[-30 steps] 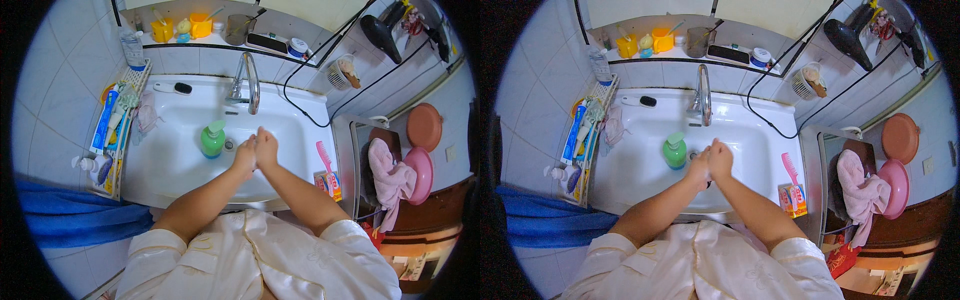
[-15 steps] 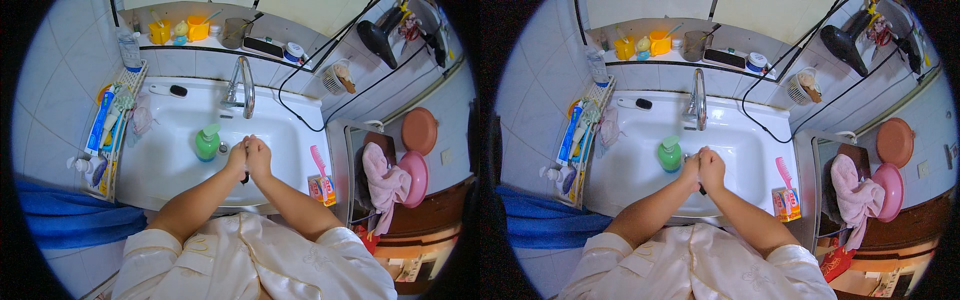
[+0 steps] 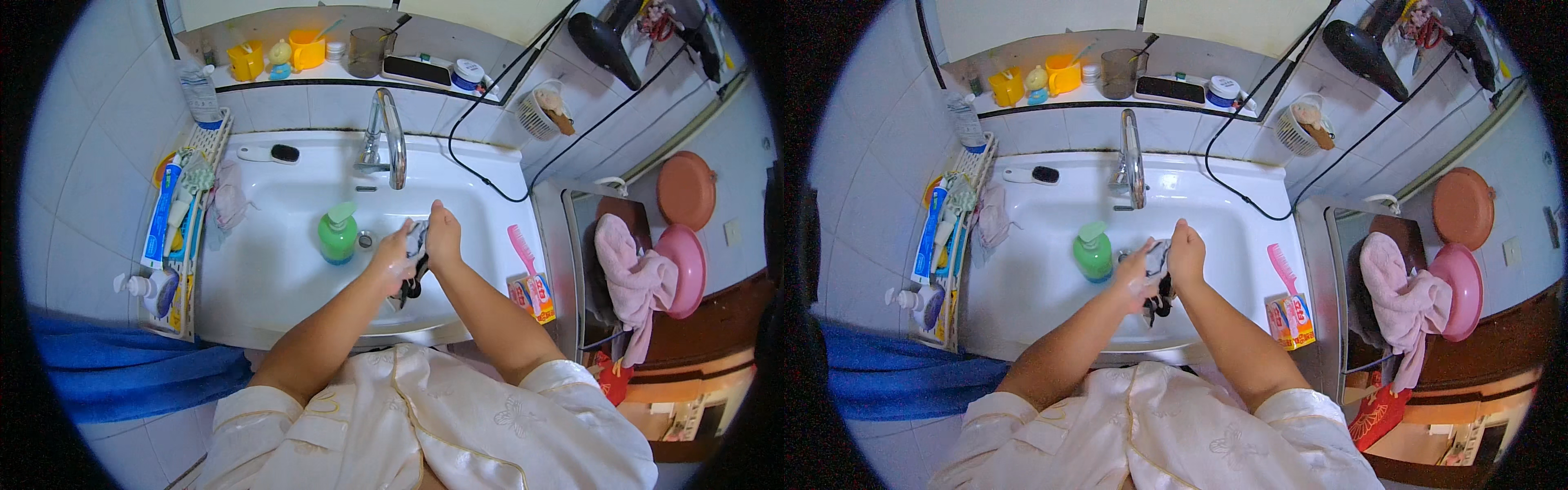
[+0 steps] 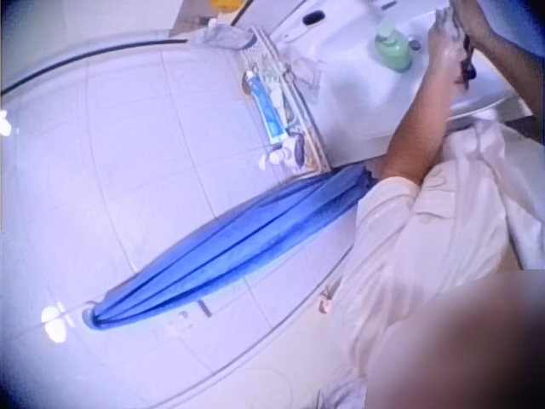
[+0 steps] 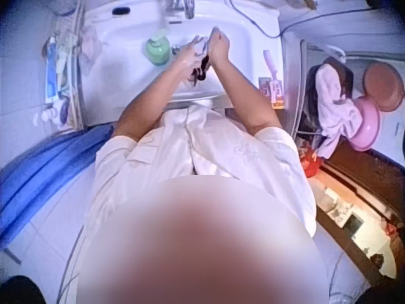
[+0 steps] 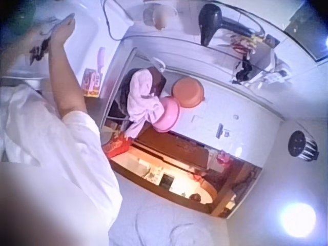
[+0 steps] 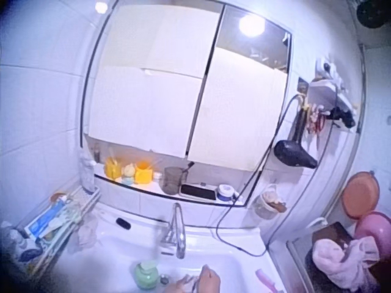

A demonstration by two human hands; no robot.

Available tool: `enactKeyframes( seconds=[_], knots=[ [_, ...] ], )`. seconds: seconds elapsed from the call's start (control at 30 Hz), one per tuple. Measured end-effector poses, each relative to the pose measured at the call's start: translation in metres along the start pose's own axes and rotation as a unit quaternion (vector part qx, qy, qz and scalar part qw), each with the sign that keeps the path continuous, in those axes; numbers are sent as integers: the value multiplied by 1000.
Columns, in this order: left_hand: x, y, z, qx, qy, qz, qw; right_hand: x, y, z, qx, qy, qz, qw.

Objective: The person washes a small black-and-white cloth by hand in a bathroom sink. They wet the cloth, apply liquid soap from a green bottle, rub and rinse it repeatedly, then wring it out. The person briefly handles a pink towel on a nearby washing machine before returning to rinse the cloth again.

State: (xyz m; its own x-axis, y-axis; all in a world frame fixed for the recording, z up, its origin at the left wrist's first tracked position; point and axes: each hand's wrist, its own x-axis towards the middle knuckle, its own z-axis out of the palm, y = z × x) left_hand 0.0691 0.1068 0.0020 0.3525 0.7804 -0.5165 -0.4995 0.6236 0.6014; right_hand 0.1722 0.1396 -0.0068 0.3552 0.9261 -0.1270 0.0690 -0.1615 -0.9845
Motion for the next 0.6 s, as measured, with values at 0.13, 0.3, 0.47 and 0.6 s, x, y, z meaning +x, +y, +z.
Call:
enactKeyframes(
  seconds=[0.13, 0.3, 0.47, 0.6],
  knots=[
    [6, 5, -23, -31, 25, 19, 999, -11, -24, -10, 219, -81, 101, 967],
    [-8, 17, -21, 106, -120, 3, 987, -11, -37, -22, 236, -160, 135, 949],
    [-1, 11, -11, 70, -35, 105, 991, -15, -33, -19, 156, -139, 52, 977],
    [16, -8, -18, -75, -12, 139, 987, -50, -21, 11, -83, -66, -153, 983]
  ],
)
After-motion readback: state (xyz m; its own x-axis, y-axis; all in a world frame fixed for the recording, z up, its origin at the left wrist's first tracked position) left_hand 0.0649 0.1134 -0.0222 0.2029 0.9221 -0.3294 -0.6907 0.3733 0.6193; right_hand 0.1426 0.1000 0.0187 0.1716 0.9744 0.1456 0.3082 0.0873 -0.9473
